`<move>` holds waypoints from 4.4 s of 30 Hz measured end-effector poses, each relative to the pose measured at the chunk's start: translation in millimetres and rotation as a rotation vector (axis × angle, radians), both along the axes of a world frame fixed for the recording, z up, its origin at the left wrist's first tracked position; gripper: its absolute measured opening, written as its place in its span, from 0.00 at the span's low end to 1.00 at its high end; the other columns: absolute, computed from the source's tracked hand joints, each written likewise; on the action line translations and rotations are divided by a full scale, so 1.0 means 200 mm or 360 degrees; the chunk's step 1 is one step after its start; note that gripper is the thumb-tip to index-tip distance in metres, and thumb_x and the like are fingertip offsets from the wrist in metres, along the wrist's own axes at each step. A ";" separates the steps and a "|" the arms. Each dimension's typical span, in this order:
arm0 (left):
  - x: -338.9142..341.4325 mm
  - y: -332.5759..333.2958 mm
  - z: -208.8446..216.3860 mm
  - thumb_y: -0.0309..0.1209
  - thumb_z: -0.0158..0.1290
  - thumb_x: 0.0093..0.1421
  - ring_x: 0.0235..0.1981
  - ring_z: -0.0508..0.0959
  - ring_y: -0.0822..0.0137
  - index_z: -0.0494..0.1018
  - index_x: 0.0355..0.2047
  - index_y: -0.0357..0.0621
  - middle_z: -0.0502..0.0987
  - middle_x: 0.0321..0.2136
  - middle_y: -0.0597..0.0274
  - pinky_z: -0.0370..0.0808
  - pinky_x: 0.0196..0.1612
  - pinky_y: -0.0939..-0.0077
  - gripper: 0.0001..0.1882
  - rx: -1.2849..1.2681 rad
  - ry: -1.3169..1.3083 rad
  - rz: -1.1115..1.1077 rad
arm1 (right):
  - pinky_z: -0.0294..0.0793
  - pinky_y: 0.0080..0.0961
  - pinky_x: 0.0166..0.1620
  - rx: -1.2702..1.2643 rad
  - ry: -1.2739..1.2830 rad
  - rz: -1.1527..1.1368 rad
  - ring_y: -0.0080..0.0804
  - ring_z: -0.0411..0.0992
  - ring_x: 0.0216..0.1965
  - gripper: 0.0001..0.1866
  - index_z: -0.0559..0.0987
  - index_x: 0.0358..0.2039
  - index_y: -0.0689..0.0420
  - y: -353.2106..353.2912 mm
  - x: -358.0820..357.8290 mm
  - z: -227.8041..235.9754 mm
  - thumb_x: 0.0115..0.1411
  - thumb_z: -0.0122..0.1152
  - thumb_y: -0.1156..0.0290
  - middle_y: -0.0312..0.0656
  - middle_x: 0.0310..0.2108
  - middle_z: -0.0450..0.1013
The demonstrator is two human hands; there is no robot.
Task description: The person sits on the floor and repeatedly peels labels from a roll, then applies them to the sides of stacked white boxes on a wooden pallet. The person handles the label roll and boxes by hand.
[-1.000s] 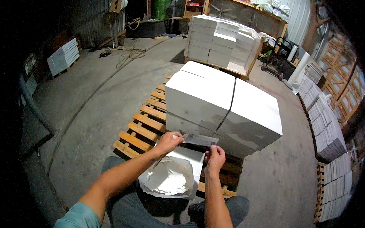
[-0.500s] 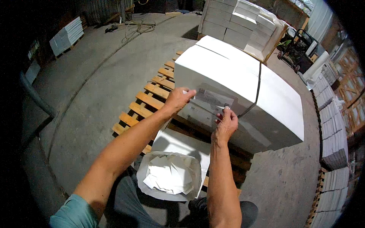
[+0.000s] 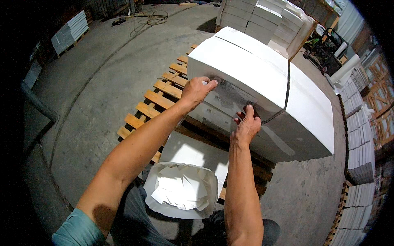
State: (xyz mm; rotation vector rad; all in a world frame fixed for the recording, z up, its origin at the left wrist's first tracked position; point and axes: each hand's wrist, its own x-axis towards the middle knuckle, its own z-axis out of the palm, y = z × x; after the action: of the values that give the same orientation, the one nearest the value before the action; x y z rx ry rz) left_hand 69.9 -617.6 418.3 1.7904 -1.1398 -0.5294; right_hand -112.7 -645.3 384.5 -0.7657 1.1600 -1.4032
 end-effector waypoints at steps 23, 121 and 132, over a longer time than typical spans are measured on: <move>0.02 -0.03 -0.06 0.42 0.51 0.58 0.42 0.79 0.46 0.76 0.43 0.40 0.79 0.41 0.45 0.75 0.46 0.52 0.20 0.0289 -0.0133 0.0251 | 0.74 0.33 0.41 -0.0401 0.0959 0.0473 0.37 0.77 0.36 0.23 0.80 0.40 0.66 0.00 0.07 0.09 0.61 0.57 0.56 0.49 0.36 0.79; -0.63 1.32 -0.12 0.35 0.45 0.69 0.29 0.82 0.64 0.69 0.46 0.33 0.79 0.33 0.54 0.81 0.35 0.72 0.16 0.0505 0.1782 -0.0909 | 0.71 0.20 0.32 -0.0190 0.0753 0.0949 0.21 0.70 0.28 0.11 0.79 0.38 0.64 1.21 -0.61 0.17 0.63 0.60 0.67 0.36 0.28 0.75; -0.60 1.31 -0.07 0.39 0.39 0.72 0.26 0.80 0.67 0.68 0.56 0.40 0.77 0.34 0.56 0.80 0.25 0.73 0.20 0.0337 0.2114 -0.0723 | 0.69 0.23 0.31 0.0473 -0.0664 0.0871 0.23 0.68 0.25 0.09 0.78 0.37 0.60 1.06 -0.74 0.08 0.65 0.57 0.67 0.32 0.24 0.70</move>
State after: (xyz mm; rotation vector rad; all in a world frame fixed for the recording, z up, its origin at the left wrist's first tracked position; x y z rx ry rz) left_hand -51.0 -355.3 404.8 0.8858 -0.4849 -1.7950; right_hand -259.8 -433.8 400.0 -0.4933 0.7322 -0.8509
